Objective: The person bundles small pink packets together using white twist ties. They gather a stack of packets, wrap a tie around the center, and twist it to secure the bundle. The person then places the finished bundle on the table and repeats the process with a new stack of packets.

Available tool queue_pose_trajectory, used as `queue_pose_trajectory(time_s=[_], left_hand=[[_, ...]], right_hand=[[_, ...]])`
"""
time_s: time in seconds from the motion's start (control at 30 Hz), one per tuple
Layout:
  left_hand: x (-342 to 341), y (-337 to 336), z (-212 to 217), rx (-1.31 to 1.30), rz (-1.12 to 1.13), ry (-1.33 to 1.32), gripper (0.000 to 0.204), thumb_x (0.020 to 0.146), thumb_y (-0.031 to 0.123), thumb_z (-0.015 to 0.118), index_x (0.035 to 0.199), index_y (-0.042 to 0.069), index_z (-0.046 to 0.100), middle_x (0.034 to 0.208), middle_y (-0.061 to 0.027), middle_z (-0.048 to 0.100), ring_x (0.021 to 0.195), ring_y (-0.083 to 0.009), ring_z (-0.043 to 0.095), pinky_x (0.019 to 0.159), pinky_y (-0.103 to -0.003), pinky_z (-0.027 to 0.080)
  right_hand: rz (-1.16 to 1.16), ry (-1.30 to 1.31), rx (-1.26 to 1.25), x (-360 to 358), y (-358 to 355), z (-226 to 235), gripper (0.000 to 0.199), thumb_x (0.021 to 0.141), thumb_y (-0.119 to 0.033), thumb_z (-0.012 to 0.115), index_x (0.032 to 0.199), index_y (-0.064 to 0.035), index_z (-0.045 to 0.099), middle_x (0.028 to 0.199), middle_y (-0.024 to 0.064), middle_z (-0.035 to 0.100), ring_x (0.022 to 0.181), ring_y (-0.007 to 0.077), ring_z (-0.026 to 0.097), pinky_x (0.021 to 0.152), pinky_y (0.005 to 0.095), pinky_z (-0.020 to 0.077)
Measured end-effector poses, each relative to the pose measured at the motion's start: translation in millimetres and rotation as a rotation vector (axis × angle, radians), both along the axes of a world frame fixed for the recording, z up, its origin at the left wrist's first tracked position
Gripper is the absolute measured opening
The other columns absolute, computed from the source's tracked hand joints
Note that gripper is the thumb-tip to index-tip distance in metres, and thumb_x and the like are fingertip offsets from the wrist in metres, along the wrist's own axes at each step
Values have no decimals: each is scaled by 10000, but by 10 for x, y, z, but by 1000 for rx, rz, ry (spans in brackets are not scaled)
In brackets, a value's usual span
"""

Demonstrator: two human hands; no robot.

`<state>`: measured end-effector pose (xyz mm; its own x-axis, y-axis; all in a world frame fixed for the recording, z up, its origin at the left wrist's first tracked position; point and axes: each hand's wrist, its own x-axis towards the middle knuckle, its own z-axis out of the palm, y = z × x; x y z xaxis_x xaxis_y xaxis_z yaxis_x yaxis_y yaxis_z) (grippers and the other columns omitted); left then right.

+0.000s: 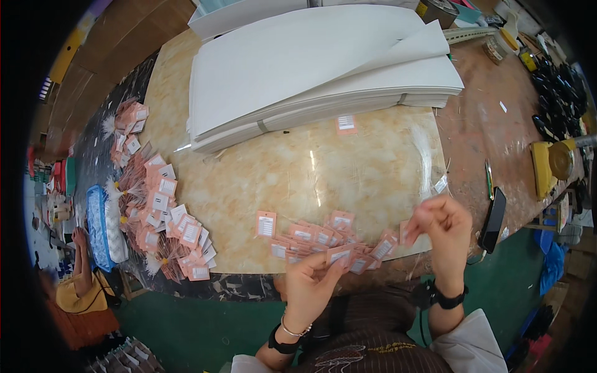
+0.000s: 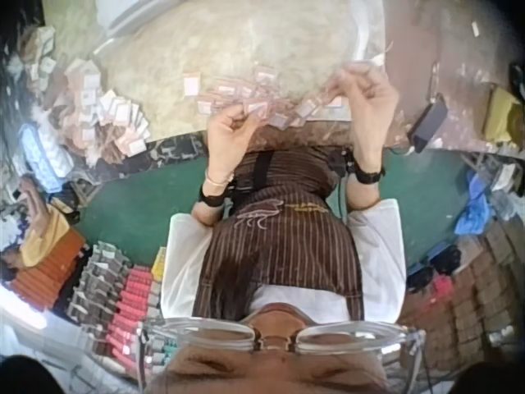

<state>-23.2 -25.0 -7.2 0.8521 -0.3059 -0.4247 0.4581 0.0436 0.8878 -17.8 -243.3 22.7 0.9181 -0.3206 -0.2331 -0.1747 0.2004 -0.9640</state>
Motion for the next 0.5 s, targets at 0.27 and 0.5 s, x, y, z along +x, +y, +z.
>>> queue_pose_trajectory(time_s=[0.27,0.5], left_hand=[[-12,-138,195,68,20,-119,201,915,-17,551,1084,-76,641,911,-81,682,838,-98,621,745,-226,508],[-37,-107,256,204,0,-215,200,907,-12,563,1076,-61,656,826,-44,675,760,-36,567,642,-175,452]], right_hand=[[237,121,209,-327,503,-24,79,903,5,583,893,77,550,767,153,652,636,178,650,552,270,557],[280,105,186,-323,559,-36,92,913,-7,573,889,77,543,777,161,647,654,187,653,557,282,569]])
